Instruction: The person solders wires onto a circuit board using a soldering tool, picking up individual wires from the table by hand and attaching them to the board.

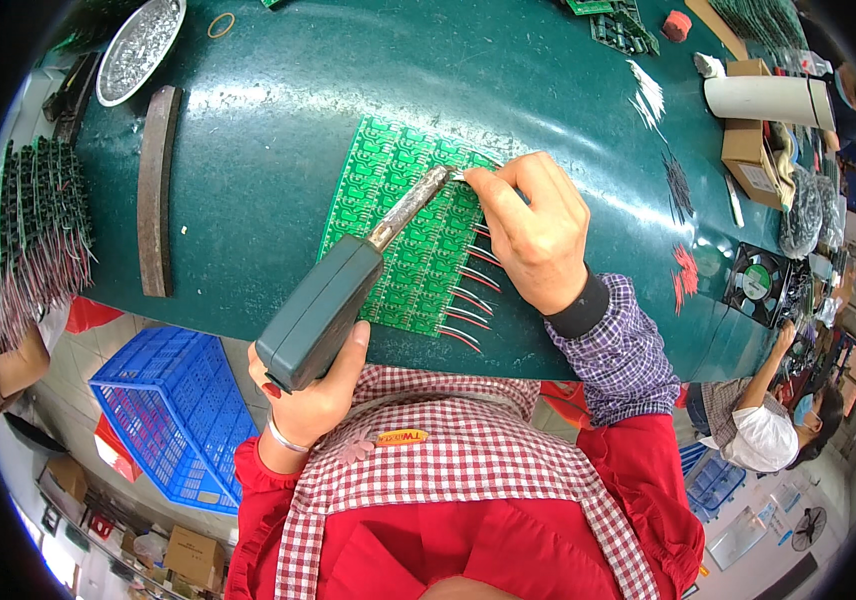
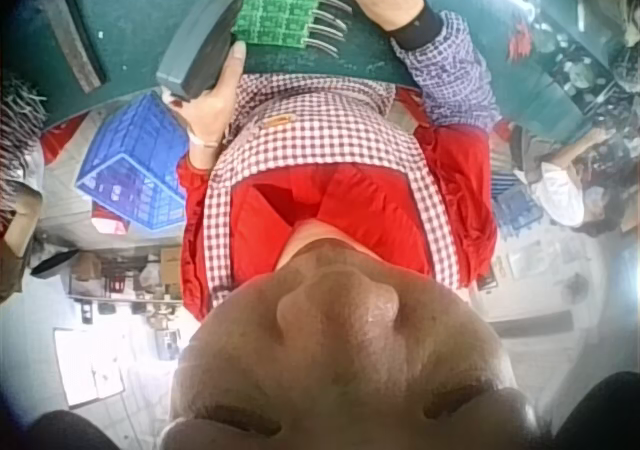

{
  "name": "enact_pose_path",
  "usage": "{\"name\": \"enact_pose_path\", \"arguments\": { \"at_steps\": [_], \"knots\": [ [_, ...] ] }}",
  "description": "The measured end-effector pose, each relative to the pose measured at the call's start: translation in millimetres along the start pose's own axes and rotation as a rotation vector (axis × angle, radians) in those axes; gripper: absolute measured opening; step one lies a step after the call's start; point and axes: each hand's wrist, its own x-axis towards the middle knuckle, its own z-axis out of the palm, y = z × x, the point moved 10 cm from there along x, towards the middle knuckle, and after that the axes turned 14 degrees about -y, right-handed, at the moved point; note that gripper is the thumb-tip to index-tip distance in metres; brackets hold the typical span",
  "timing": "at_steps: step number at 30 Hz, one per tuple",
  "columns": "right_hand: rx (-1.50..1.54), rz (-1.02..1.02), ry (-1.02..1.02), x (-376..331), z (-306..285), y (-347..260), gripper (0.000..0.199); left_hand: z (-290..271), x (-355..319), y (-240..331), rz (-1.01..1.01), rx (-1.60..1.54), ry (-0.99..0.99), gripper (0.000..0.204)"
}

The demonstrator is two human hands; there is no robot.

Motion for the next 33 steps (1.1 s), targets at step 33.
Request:
{"name": "enact_pose_path", "arguments": {
  "at_steps": [33],
  "knots": [
    [0.024, 0.001, 0.052, -2.4, -0.7, 0.9, 0.024, 1.7, -13.9, -29.1, -0.177, -0.389, 0.091, 0.041]
  ]
}}
